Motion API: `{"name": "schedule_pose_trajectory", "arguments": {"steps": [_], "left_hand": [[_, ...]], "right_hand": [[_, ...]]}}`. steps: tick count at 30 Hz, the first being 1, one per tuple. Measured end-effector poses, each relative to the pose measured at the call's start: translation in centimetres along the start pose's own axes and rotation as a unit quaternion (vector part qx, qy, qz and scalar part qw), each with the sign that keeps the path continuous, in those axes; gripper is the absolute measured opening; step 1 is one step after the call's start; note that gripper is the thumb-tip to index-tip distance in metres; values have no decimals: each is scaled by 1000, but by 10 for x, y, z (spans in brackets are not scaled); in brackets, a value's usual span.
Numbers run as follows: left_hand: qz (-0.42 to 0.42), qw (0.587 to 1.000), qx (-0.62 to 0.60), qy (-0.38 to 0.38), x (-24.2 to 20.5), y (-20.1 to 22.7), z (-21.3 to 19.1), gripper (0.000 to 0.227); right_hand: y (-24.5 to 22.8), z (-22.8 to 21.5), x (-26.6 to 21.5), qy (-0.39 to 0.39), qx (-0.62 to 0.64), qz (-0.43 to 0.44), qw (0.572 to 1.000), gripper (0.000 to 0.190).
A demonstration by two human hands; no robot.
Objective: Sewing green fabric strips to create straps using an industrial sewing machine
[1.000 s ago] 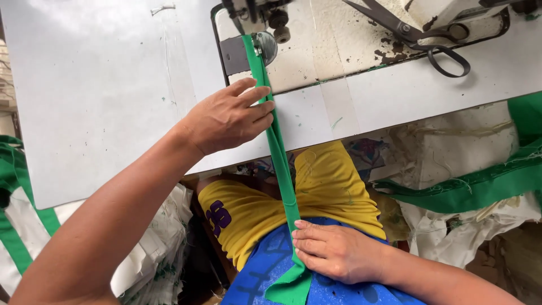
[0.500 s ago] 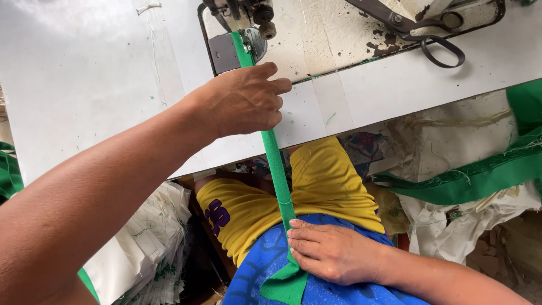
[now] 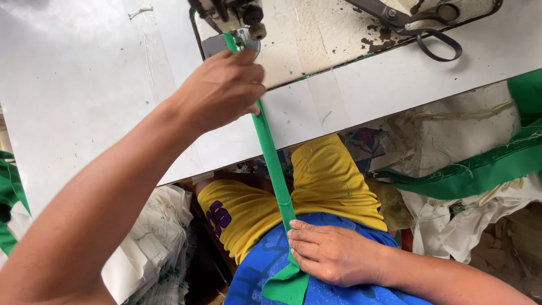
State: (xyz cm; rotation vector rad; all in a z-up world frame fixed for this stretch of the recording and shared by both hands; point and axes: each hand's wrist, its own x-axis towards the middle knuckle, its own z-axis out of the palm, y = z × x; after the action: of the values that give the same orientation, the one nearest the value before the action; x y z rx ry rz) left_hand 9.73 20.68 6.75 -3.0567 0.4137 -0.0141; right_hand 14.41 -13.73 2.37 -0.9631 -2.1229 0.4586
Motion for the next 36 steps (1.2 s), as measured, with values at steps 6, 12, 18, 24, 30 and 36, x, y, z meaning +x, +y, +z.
{"name": "schedule_pose_trajectory", "arguments": {"steps": [6, 12, 18, 24, 30, 36], "left_hand": [[-145, 985, -38, 84, -37, 13, 26, 42], [-182, 968, -57, 165, -46, 31, 55, 40], [-212, 958, -43, 191, -48, 45, 52, 46], [-211, 947, -47, 237, -42, 76, 49, 35], [-222, 942, -48, 247, -42, 78, 44, 35], [-222, 947, -28, 229, -44, 56, 44, 36]], "right_hand": [[0, -2, -1, 12, 20, -6, 1000, 14], [-2, -5, 9, 22, 36, -12, 999, 13], [-1, -6, 8, 23, 44, -7, 999, 14], [6, -9, -1, 30, 70, 4, 997, 11], [6, -4, 3, 33, 77, 15, 996, 8], [26, -10, 21, 42, 77, 13, 996, 9]]}}
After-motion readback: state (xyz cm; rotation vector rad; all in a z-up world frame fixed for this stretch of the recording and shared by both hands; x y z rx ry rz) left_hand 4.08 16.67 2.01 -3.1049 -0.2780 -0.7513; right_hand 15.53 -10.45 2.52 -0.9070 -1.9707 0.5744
